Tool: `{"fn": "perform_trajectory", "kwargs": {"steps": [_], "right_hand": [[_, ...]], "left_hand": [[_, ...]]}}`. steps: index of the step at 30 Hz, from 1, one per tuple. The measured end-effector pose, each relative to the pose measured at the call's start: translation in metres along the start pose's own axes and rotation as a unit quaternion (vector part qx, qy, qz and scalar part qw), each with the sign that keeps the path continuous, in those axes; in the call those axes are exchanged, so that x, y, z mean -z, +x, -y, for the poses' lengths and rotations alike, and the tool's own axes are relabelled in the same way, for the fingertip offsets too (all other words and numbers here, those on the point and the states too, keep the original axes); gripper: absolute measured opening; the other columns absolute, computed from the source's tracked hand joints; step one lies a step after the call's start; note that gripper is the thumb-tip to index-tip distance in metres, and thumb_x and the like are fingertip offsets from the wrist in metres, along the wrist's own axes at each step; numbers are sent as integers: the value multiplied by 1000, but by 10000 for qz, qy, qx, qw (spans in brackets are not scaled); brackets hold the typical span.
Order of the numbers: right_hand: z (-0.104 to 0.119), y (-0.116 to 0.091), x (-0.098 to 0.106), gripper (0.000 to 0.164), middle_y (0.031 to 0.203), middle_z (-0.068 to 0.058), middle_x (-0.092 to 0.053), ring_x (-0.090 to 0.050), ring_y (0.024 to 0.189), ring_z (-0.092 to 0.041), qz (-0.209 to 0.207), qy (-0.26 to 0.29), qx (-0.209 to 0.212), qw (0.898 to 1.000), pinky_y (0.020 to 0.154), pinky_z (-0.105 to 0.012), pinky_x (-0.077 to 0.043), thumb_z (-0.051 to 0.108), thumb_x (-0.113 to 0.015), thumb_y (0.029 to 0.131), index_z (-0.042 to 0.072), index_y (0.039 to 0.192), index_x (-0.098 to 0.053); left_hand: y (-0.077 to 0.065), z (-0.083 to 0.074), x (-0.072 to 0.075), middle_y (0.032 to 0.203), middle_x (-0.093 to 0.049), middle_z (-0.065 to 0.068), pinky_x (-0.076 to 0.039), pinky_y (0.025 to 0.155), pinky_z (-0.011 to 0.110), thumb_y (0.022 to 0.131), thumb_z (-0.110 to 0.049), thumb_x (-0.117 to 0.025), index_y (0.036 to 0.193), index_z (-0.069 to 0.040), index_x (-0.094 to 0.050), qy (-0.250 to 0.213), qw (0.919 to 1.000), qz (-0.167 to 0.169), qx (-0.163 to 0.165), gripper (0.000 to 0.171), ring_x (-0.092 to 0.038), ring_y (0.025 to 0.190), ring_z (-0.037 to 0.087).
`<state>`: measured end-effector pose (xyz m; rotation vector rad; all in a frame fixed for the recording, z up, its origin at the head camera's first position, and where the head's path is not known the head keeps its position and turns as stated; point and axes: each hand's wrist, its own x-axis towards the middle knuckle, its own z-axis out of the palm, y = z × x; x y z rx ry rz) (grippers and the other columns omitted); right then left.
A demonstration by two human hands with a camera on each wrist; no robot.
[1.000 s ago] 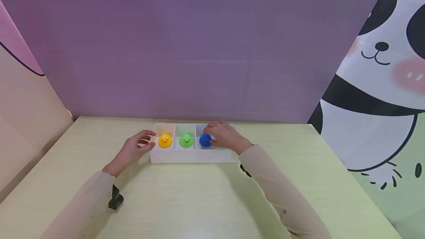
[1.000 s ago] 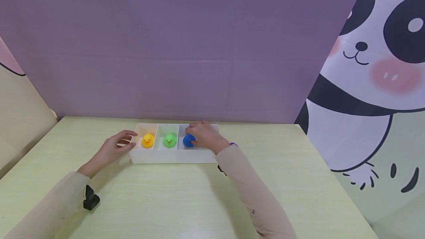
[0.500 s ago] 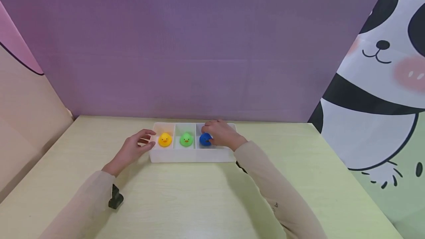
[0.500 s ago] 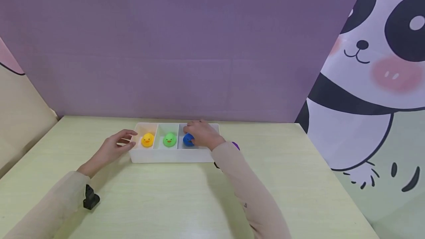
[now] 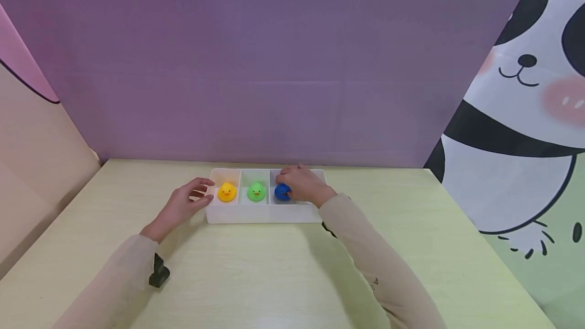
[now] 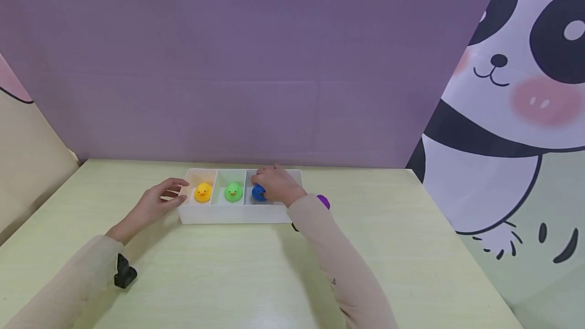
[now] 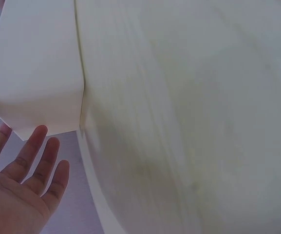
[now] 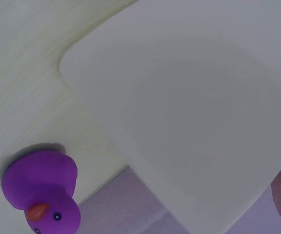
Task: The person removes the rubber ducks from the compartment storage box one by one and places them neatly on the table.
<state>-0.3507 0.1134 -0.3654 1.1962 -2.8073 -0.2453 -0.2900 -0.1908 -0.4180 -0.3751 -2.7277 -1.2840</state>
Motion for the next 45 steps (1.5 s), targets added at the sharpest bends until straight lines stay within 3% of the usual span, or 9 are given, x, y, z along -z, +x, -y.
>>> {"fn": "perform_trajectory", "kwargs": {"steps": [9,22,33,39,45], "right_hand": [[3,0,1,21,107,-2,-63,-53,101,-22,-2,42,6,10000,94,-49,-40,4,-63,81,14,100,-63],[1,0,-2,22,111,-2,-62,-54,105,-23,-19,47,-39,10000,98,-52,-38,3,-61,81,15,100,-63],[1,-7,7,22,113,-4,-62,-54,109,-24,-40,200,2,9998,98,-51,-39,7,-66,81,14,101,-62],[-1,-8,12,23,102,-1,-63,-56,99,-20,-172,10,98,9998,92,-44,-43,10,-69,78,16,100,-63],[-1,-9,20,26,101,0,-62,-55,98,-20,-184,-26,78,9998,96,-43,-42,13,-72,77,17,102,-63]], "left_hand": [[-2,0,1,116,-56,20,-51,86,44,88,-21,-60,123,-12,-51,17,10000,-15,15,37,-57,100,33],[-1,0,-1,116,-57,21,-51,85,45,88,-17,-60,122,-12,-51,50,10000,-39,-55,36,-57,100,34],[1,1,-1,115,-57,20,-51,86,45,88,-20,-60,122,-11,-51,43,10000,-20,-52,36,-57,99,34],[1,0,-2,116,-57,20,-51,86,45,88,-21,-60,123,-11,-51,52,10000,-12,-61,37,-57,100,34],[1,0,-2,115,-57,21,-51,86,45,88,-20,-60,122,-11,-51,48,9999,-17,-90,37,-57,100,34]]}}
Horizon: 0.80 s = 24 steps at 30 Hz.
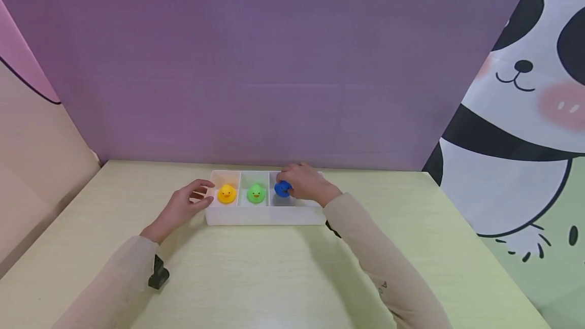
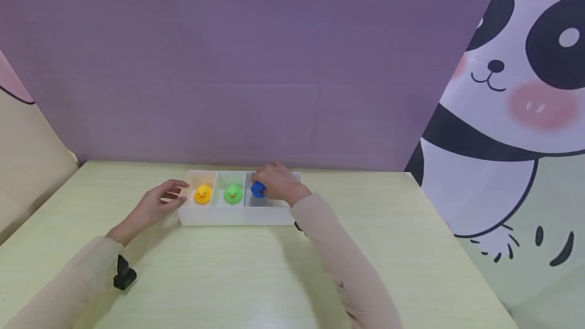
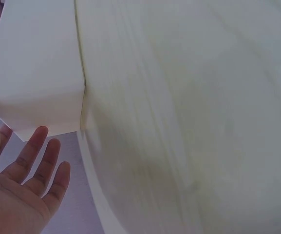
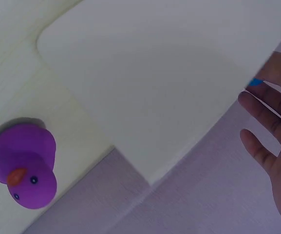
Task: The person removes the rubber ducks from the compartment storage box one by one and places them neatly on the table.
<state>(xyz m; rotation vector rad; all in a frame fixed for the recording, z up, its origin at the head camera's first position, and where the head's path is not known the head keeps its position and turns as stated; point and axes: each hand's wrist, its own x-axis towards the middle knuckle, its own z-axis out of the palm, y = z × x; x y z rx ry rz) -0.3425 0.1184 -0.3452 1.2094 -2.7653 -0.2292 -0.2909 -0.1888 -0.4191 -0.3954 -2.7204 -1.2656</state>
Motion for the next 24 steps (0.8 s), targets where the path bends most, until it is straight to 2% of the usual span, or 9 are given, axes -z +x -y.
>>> {"fn": "perform_trajectory", "kwargs": {"steps": [7,24], "right_hand": [[0,-3,13,27,103,0,-63,-56,99,-19,-184,-1,-13,9998,89,-42,-45,16,-71,78,16,104,-64],[-11,-20,31,27,104,0,-62,-53,102,-19,-317,112,-87,9994,96,-45,-42,15,-70,79,15,104,-62]], "left_hand": [[0,1,-1,115,-57,21,-51,84,45,88,-19,-60,123,-10,-51,-7,10000,-15,-70,37,-58,99,34],[0,0,-1,116,-57,20,-51,85,45,88,-20,-60,123,-11,-50,-30,10000,-16,-2,37,-57,100,34]]}}
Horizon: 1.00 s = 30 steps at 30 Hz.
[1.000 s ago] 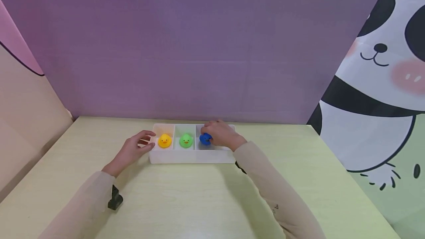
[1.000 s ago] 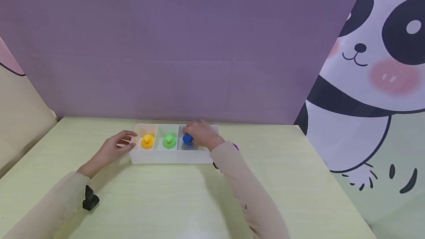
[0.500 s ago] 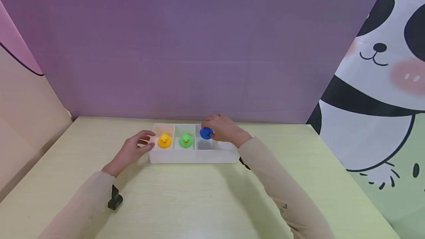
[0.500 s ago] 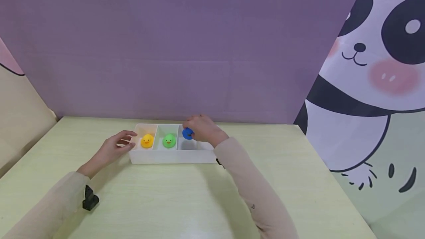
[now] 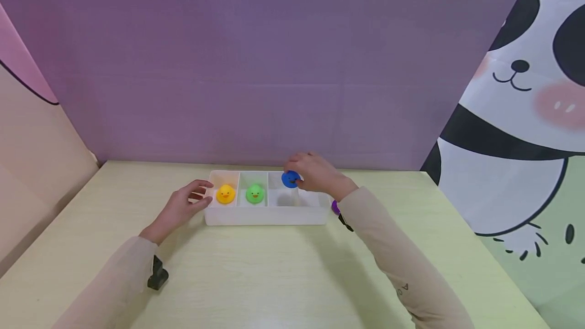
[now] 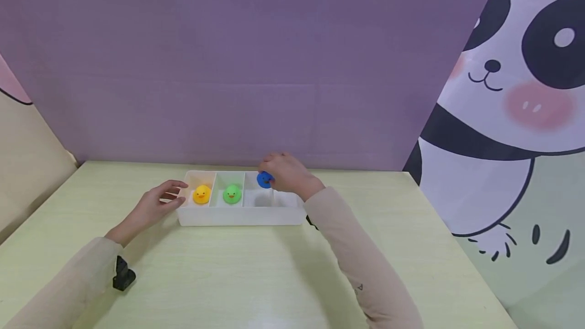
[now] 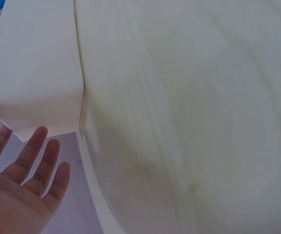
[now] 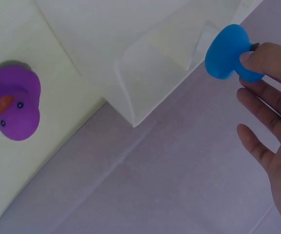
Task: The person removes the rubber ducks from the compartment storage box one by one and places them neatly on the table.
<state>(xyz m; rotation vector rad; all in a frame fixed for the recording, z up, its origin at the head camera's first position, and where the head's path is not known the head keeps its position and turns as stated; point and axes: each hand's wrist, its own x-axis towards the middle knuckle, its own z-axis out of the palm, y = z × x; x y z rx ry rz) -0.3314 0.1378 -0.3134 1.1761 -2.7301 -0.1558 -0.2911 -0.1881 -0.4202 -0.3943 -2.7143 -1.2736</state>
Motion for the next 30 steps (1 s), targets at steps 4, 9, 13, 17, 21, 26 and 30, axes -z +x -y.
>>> {"fn": "perform_trajectory", "kwargs": {"steps": [4,9,13,17,21,26,30], "right_hand": [[-4,-5,1,26,102,0,-62,-54,100,-19,-2,-67,12,10000,95,-44,-43,15,-71,78,15,103,-62],[-11,-14,1,25,99,0,-62,-56,97,-19,-160,-103,57,9998,91,-44,-46,12,-71,77,14,101,-63],[-18,-22,2,26,101,0,-63,-56,99,-20,-126,-85,-46,9999,92,-47,-45,11,-71,77,13,102,-63],[-24,-30,3,28,103,-2,-63,-56,101,-21,-7,-26,-221,9998,92,-50,-45,11,-71,77,12,104,-63],[-32,-38,3,28,103,-2,-63,-55,100,-22,-21,39,-350,9994,92,-50,-45,10,-71,76,12,103,-64],[-41,-48,3,29,106,-3,-63,-55,102,-24,-26,116,-527,9985,93,-55,-42,9,-71,75,12,104,-65],[-48,-57,4,29,106,-4,-63,-57,102,-25,-21,174,-687,9975,93,-56,-42,8,-71,75,11,104,-65]], "left_hand": [[0,0,0,115,-58,21,-51,84,45,88,-18,-60,122,-11,-51,-20,10000,-24,-59,36,-58,99,35],[-1,-1,1,114,-58,21,-52,84,45,88,-19,-60,122,-11,-52,-8,10000,-47,-34,36,-59,99,35],[-1,-1,1,115,-58,21,-51,84,45,88,-20,-60,122,-11,-52,-7,10000,-44,5,37,-58,99,35],[-1,-2,0,115,-57,21,-51,85,45,88,-20,-60,122,-11,-52,-4,10000,-38,21,36,-58,100,35],[-1,-3,0,115,-57,21,-51,85,45,88,-18,-60,122,-12,-52,13,10000,-51,25,36,-58,100,35],[-2,-3,0,116,-57,20,-51,85,45,88,-19,-60,122,-12,-51,5,10000,-45,59,36,-57,101,35],[-2,-2,0,116,-57,20,-51,85,45,88,-18,-60,122,-12,-51,-1,10000,-49,74,36,-57,101,35]]}}
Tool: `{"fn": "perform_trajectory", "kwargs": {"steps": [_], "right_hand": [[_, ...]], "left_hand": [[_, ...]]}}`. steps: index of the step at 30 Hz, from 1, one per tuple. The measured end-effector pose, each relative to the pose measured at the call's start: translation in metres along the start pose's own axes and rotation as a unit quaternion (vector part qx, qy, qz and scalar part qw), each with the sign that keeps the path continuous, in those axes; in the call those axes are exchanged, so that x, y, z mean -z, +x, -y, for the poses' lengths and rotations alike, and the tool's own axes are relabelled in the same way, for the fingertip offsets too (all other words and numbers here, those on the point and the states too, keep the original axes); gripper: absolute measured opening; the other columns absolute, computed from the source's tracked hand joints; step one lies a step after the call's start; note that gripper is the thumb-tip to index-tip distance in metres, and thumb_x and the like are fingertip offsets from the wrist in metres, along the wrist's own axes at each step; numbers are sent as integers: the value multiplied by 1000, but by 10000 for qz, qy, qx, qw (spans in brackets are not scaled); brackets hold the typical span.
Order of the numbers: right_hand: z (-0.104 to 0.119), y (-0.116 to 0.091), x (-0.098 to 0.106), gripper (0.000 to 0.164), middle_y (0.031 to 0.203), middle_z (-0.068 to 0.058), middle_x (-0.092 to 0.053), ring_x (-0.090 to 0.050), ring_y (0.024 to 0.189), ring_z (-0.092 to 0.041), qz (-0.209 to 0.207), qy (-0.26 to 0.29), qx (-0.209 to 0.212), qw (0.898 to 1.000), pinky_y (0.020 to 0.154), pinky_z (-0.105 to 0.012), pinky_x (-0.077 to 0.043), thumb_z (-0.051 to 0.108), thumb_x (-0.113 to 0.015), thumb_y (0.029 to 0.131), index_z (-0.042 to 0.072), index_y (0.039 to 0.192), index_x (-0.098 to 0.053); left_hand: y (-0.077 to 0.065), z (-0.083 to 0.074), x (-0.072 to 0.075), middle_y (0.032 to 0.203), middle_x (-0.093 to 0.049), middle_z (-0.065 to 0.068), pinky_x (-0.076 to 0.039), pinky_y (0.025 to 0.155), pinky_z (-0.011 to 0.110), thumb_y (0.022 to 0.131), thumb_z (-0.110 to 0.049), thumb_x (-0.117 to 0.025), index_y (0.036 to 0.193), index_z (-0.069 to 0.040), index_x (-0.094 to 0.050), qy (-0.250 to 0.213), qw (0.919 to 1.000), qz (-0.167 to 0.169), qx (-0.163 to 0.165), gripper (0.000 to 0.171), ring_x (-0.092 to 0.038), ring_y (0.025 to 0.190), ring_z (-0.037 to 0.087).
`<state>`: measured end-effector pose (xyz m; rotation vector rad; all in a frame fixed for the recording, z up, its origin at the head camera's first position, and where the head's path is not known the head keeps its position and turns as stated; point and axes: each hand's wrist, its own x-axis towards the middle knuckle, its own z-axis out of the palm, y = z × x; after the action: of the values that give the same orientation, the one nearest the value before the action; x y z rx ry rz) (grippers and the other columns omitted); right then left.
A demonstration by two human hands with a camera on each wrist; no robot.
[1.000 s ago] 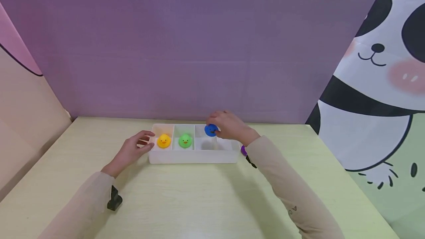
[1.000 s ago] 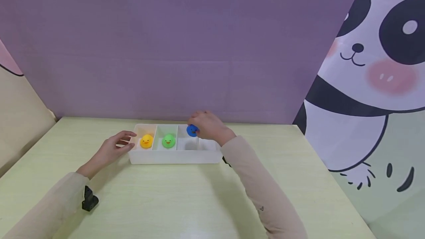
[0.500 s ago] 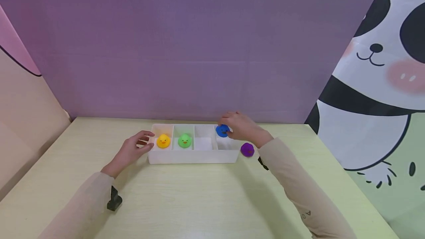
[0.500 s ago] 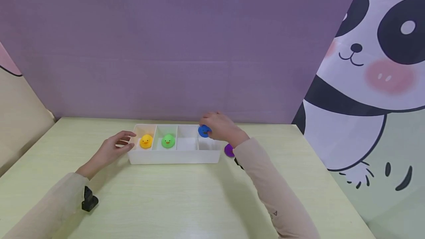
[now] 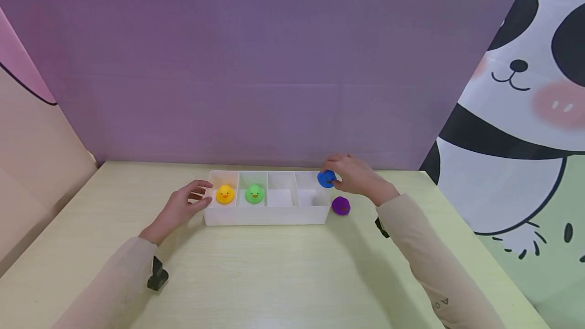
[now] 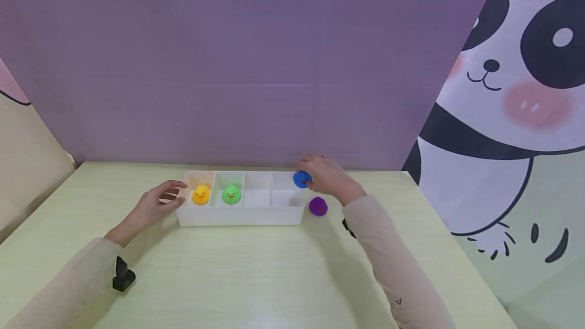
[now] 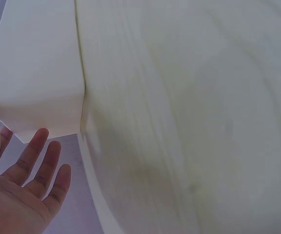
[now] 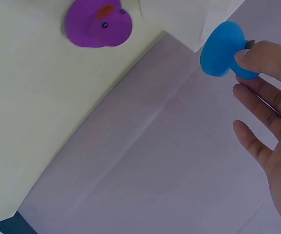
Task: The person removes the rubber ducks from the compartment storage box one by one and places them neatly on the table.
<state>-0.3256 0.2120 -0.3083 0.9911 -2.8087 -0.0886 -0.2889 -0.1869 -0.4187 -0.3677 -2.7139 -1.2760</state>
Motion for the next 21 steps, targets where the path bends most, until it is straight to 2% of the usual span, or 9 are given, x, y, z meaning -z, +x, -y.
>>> {"fn": "perform_trajectory", "kwargs": {"steps": [8,21], "right_hand": [[-15,-17,-2,26,97,-3,-62,-58,93,-24,-170,-80,12,9998,87,-49,-46,6,-73,72,9,97,-65],[-41,-44,-22,26,89,-3,-63,-57,83,-22,-377,-191,40,9991,78,-45,-47,5,-76,67,9,91,-65]], "left_hand": [[-1,-1,0,115,-57,20,-51,85,45,88,-18,-60,122,-10,-51,-48,10000,-8,-42,36,-58,100,35],[-1,0,0,115,-57,20,-51,85,45,88,-19,-60,122,-12,-52,-36,10000,-10,-59,35,-58,100,35]]}}
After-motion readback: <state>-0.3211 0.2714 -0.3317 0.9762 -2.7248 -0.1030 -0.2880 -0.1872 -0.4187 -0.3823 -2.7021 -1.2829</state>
